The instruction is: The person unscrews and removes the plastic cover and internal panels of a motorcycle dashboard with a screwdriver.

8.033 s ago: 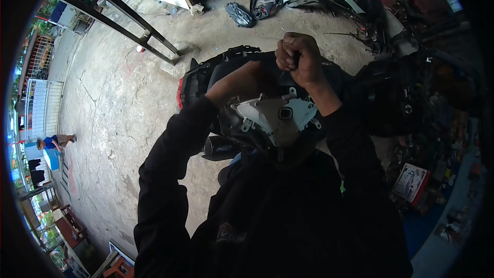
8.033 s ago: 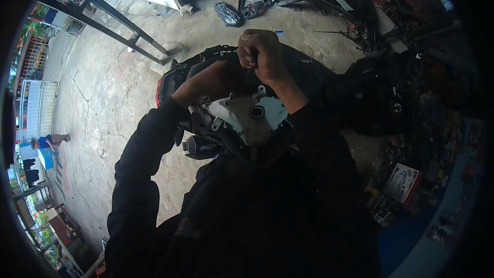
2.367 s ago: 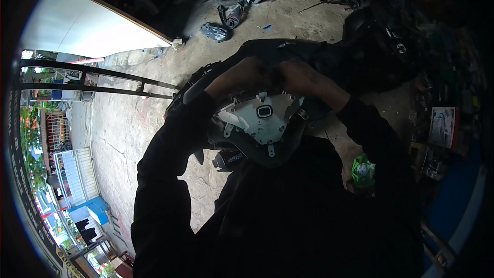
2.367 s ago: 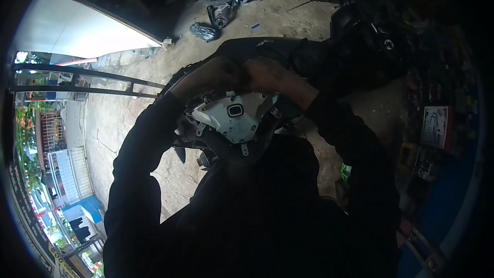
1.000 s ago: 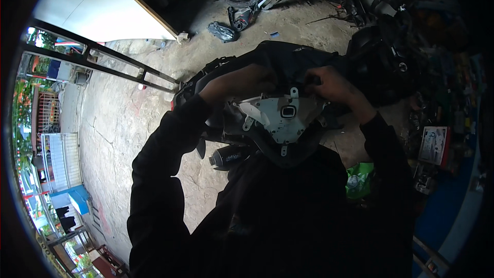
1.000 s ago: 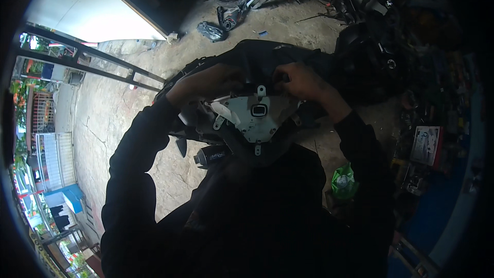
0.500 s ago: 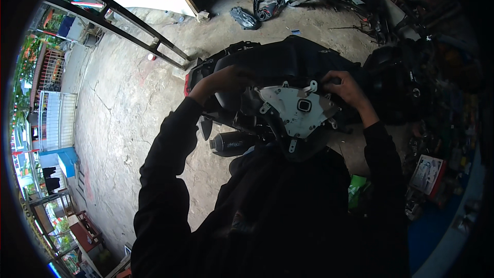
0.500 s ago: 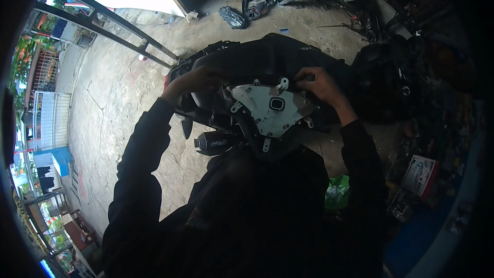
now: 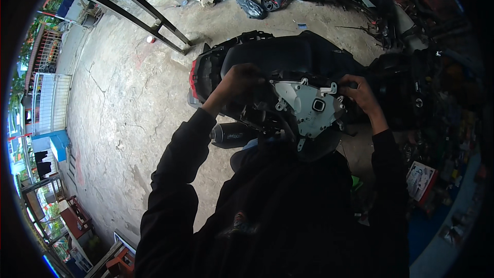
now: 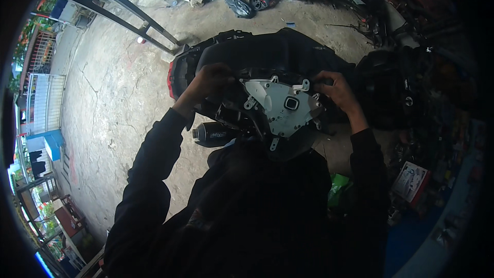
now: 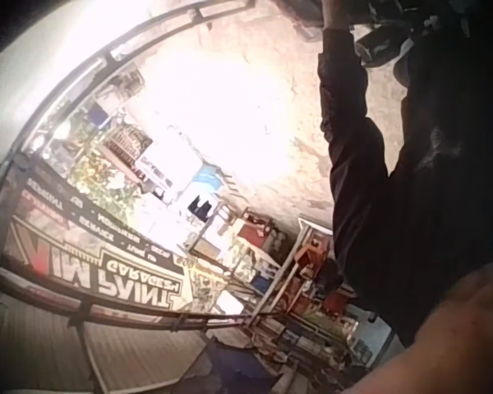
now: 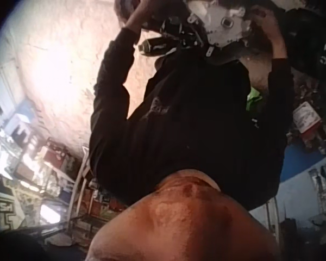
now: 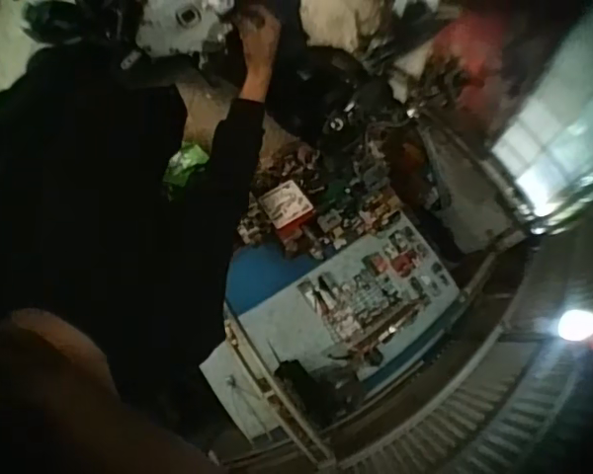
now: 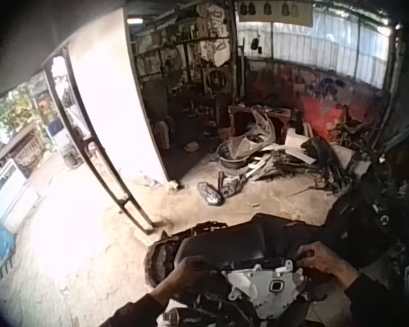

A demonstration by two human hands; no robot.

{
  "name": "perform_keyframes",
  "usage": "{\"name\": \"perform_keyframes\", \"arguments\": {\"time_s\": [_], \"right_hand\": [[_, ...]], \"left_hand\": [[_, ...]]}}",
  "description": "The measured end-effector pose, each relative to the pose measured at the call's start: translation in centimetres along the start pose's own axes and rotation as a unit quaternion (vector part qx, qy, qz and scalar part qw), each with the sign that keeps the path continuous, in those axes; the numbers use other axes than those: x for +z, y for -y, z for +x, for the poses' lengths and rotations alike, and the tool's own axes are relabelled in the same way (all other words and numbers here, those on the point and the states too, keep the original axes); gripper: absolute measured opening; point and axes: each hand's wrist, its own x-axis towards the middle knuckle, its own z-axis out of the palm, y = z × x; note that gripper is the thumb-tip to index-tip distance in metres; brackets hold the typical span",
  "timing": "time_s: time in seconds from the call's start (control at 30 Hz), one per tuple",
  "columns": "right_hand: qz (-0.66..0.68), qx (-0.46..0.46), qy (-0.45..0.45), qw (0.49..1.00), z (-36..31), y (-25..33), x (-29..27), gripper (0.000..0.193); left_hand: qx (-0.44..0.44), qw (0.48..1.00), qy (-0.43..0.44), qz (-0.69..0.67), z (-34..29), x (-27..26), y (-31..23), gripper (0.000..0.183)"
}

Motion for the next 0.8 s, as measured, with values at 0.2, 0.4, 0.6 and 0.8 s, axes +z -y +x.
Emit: {"name": "perform_keyframes", "arguments": {"time_s": [0.2, 0.4, 0.6, 0.8], "right_hand": [[-0.022, -0.005, 0.012, 1.0, 0.6, 0.9, 0.4, 0.015], [-0.024, 0.0, -0.011, 1.0, 0.1, 0.3, 0.3, 0.022], [-0.106, -0.013, 0.011, 0.994, -0.1, 2.7, 0.0, 0.018], [-0.15, 0.014, 0.05, 0.987, 1.4, 3.8, -0.5, 0.019]], "left_hand": [[0.025, 0.999, 0.032, 0.012, 1.0, 0.0, 1.1, 0.031], [0.027, 0.991, -0.05, 0.122, 1.2, 1.0, -0.8, 0.032], [0.04, 0.983, -0.127, 0.127, 0.7, 1.5, -1.4, 0.026], [0.053, 0.974, -0.16, 0.154, 0.9, 1.7, -1.6, 0.024]]}}
